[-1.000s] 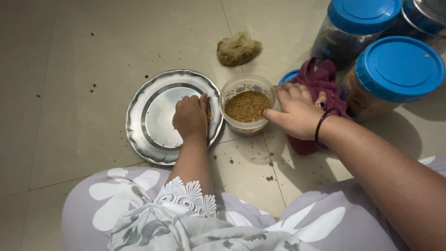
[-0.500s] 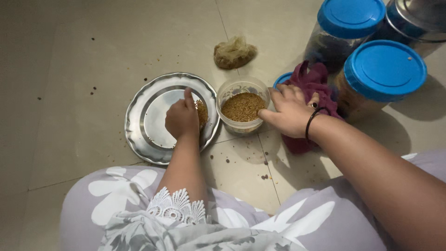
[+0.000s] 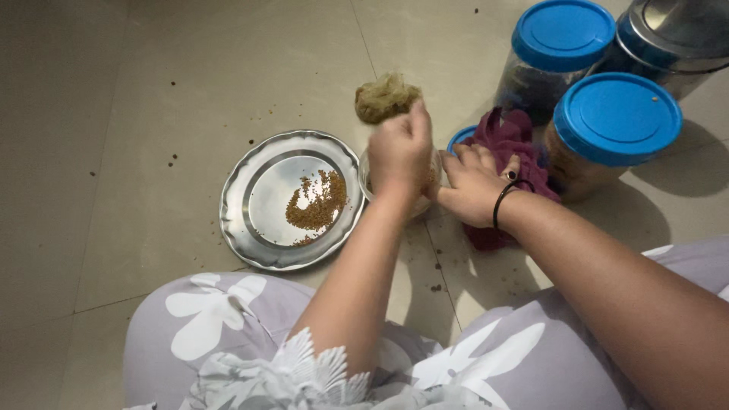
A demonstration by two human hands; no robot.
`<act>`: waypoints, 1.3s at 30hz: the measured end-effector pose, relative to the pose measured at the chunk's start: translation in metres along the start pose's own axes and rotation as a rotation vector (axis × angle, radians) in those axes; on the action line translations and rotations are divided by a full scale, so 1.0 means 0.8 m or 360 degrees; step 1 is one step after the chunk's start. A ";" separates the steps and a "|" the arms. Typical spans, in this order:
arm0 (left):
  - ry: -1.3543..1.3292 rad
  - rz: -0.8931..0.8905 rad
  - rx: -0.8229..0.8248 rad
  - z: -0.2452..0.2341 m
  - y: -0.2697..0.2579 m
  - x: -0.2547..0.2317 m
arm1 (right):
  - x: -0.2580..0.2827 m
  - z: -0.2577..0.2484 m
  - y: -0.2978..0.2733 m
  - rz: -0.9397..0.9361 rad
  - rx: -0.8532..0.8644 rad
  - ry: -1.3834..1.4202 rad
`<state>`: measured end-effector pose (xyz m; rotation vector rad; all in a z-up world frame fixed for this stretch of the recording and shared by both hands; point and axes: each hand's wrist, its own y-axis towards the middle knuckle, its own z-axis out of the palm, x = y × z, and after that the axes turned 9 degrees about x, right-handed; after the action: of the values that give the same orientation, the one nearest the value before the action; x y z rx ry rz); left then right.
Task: The person scoops grains from a metal plate into a small plastic container using their left hand while holding the container steady with the right hand. The person repeats this action until the plate is empty, then pours the remaining grains from the plate into the container.
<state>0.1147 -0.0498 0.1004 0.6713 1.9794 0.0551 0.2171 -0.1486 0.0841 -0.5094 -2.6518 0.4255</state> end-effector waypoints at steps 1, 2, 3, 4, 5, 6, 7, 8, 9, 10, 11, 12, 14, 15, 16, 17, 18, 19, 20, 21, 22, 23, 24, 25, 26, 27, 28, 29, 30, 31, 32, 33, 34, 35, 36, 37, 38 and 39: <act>0.0054 0.0053 0.0028 0.003 -0.007 -0.005 | 0.000 0.000 -0.001 0.0004 0.0015 -0.0010; 0.0147 -0.0095 0.0106 0.002 -0.008 -0.007 | 0.000 0.000 -0.001 0.0007 0.0031 -0.0021; 0.0237 -0.0244 0.0186 0.002 -0.008 -0.006 | 0.000 0.000 -0.001 0.0014 0.0047 -0.0032; 0.0328 -0.0392 0.0266 0.002 -0.007 -0.004 | 0.000 0.001 0.000 0.0013 0.0043 -0.0020; 0.0357 -0.0340 0.0244 0.003 -0.007 -0.002 | 0.001 0.002 0.000 0.0009 0.0037 -0.0011; 0.0386 -0.0287 0.0221 0.004 -0.006 0.000 | 0.001 0.002 0.000 0.0005 0.0032 -0.0001; 0.0420 -0.0240 0.0198 0.004 -0.006 0.001 | 0.001 0.001 0.001 0.0009 0.0047 0.0003; 0.0410 -0.0250 0.0190 0.005 -0.005 0.002 | 0.001 0.000 0.001 0.0013 0.0062 0.0006; 0.0397 -0.0256 0.0176 0.006 -0.005 0.003 | 0.002 -0.001 0.003 0.0014 0.0070 0.0007; 0.0385 -0.0262 0.0162 0.006 -0.005 0.005 | 0.003 -0.001 0.004 0.0017 0.0079 0.0000; 0.0473 -0.0221 0.0134 0.006 -0.006 0.006 | 0.004 -0.002 0.005 0.0021 0.0092 -0.0008; 0.0561 -0.0180 0.0106 0.006 -0.006 0.006 | 0.004 -0.003 0.006 0.0026 0.0105 -0.0015; 0.0666 -0.0156 0.0074 0.006 -0.004 0.004 | 0.002 -0.003 0.007 0.0016 0.0097 -0.0003; 0.0677 -0.0175 0.0071 0.005 -0.005 0.004 | 0.001 -0.003 0.006 0.0014 0.0092 0.0000; 0.0688 -0.0193 0.0068 0.004 -0.006 0.003 | 0.001 -0.002 0.005 0.0022 0.0086 0.0008; 0.0634 -0.0236 0.0073 0.004 -0.005 0.001 | 0.001 -0.001 0.005 0.0028 0.0083 0.0016; 0.0580 -0.0278 0.0077 0.004 -0.005 -0.001 | 0.001 -0.001 0.005 0.0033 0.0079 0.0024; 0.0526 -0.0317 0.0078 0.003 -0.003 -0.003 | 0.002 -0.001 0.005 0.0027 0.0074 0.0019; 0.0549 -0.0355 0.0133 0.002 -0.003 -0.004 | 0.002 -0.001 0.005 0.0020 0.0069 0.0015; 0.0571 -0.0393 0.0187 0.002 -0.002 -0.004 | 0.001 -0.001 0.005 0.0013 0.0064 0.0011; 0.0593 -0.0430 0.0241 0.002 -0.002 -0.004 | 0.000 -0.001 0.006 0.0016 0.0069 0.0013; 0.0589 -0.0420 0.0216 0.002 -0.002 -0.004 | 0.000 -0.001 0.006 0.0020 0.0075 0.0015; 0.0585 -0.0409 0.0190 0.002 -0.003 -0.004 | 0.001 -0.001 0.007 0.0024 0.0082 0.0016; 0.0583 -0.0397 0.0163 0.002 -0.003 -0.004 | 0.000 0.000 0.008 0.0019 0.0078 0.0020; 0.0565 -0.0286 0.0070 0.003 -0.003 -0.003 | 0.000 0.000 0.008 0.0013 0.0075 0.0023; 0.0540 -0.0174 -0.0023 0.005 -0.005 -0.003 | -0.002 0.001 0.008 0.0009 0.0070 0.0022; 0.0515 -0.0062 -0.0116 0.006 -0.006 -0.003 | -0.004 0.001 0.008 0.0015 0.0061 0.0020; 0.0490 0.0027 -0.0221 0.005 -0.008 -0.003 | -0.003 0.001 0.008 0.0015 0.0057 0.0019; 0.0464 0.0116 -0.0325 0.003 -0.010 -0.002 | -0.002 0.000 0.007 0.0016 0.0054 0.0018; 0.0442 0.0212 -0.0431 -0.001 -0.009 0.000 | 0.000 -0.001 0.008 0.0023 0.0055 0.0019; 0.0470 0.0211 -0.0478 -0.009 -0.008 0.005 | 0.001 -0.002 0.008 0.0030 0.0057 0.0021; 0.0493 0.0208 -0.0518 -0.020 -0.007 0.014 | 0.000 -0.001 0.007 0.0046 0.0063 0.0022; 0.0516 0.0204 -0.0557 -0.033 -0.007 0.025 | 0.000 -0.001 0.006 0.0047 0.0063 0.0014; 0.0471 0.0106 -0.0543 -0.047 -0.008 0.038 | -0.001 -0.002 0.005 0.0048 0.0063 0.0008; 0.0427 0.0009 -0.0528 -0.063 -0.009 0.053 | -0.001 -0.001 0.004 0.0050 0.0064 0.0002; 0.0549 -0.0138 -0.0518 -0.079 -0.016 0.069 | 0.000 -0.002 0.002 0.0058 0.0074 0.0002; 0.0671 -0.0285 -0.0506 -0.095 -0.026 0.087 | 0.002 -0.002 0.001 0.0067 0.0084 0.0003; 0.0777 -0.0682 -0.0365 -0.109 -0.032 0.103 | 0.002 -0.004 0.000 0.0073 0.0093 0.0004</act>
<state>0.0027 -0.0106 0.0689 0.0728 2.4979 0.1970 0.2168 -0.1471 0.0871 -0.5529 -2.6211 0.5137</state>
